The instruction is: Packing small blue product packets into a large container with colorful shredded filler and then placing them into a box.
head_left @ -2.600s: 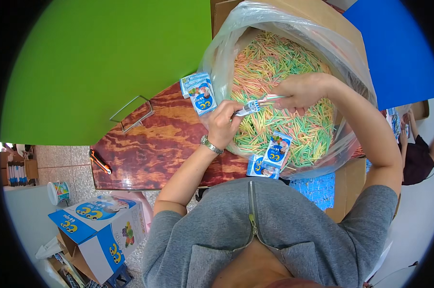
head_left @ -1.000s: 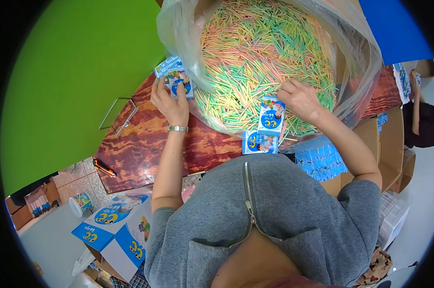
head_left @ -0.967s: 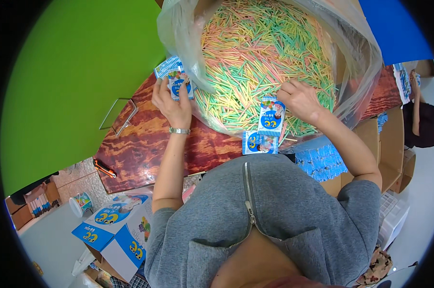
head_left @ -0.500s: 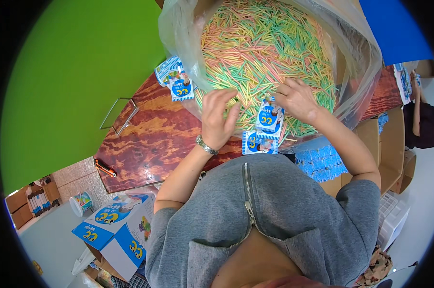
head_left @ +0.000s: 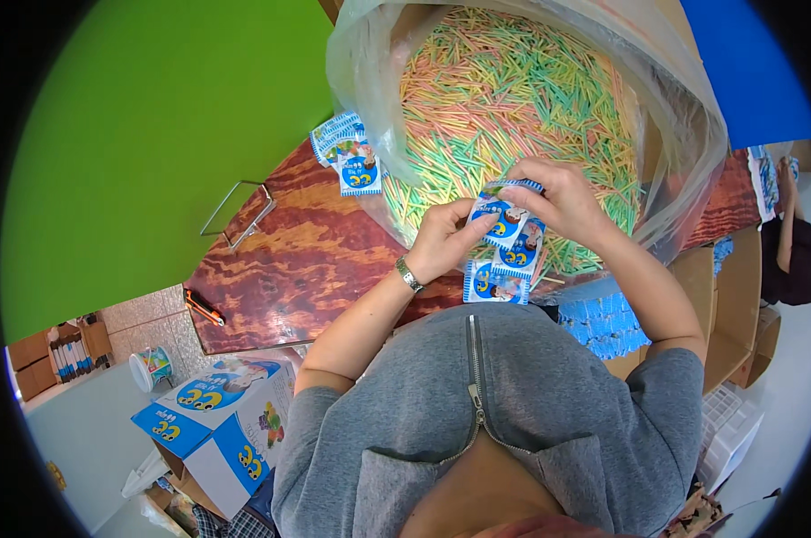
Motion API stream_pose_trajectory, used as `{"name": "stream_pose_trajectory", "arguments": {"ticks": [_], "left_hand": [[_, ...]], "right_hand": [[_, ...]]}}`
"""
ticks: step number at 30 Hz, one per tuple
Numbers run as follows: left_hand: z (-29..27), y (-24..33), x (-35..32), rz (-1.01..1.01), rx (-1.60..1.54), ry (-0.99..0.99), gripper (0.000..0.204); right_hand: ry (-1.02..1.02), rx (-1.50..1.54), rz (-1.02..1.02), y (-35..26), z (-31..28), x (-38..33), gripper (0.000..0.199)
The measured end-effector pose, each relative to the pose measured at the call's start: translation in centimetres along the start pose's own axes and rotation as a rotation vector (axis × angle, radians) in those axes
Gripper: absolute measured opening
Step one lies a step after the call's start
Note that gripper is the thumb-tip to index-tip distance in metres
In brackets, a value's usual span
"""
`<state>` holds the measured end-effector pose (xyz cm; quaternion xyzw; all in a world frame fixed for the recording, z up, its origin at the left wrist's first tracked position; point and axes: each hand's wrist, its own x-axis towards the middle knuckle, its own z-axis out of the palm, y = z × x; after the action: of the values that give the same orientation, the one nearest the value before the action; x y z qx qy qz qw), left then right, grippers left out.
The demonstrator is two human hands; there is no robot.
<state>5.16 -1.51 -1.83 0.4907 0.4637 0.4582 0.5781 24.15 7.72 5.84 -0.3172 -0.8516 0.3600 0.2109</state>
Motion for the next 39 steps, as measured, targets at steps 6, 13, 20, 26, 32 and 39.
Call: {"name": "stream_pose_trajectory", "arguments": {"ticks": [6,13,20,26,32,39], "left_hand": [[-1.1,-0.2,-0.3,-0.009,-0.033,0.118,0.017],[-3.3,-0.9,-0.7,0.092,-0.065,0.322,0.024],[-3.1,-1.3,-1.3,0.067,0.092,0.298,0.020],[-3.5,-0.6,-1.8,0.045,-0.004,0.302,0.018],[-4.2,-1.0,-2.2,0.060,0.002,0.353,0.019],[-4.3,-0.6,-1.9,0.087,0.029,0.363,0.019]], "right_hand": [[-0.044,0.038,-0.126,-0.2,0.7,2.3,0.013],[-0.197,0.260,-0.149,-0.7,1.4,6.4,0.015],[-0.265,-0.534,0.111,6.9,7.0,19.1,0.034],[-0.494,-0.854,0.233,5.5,8.9,22.5,0.036],[-0.591,-0.926,0.336,4.4,10.6,23.3,0.035],[-0.583,-0.897,0.382,4.9,10.4,23.3,0.034]]}}
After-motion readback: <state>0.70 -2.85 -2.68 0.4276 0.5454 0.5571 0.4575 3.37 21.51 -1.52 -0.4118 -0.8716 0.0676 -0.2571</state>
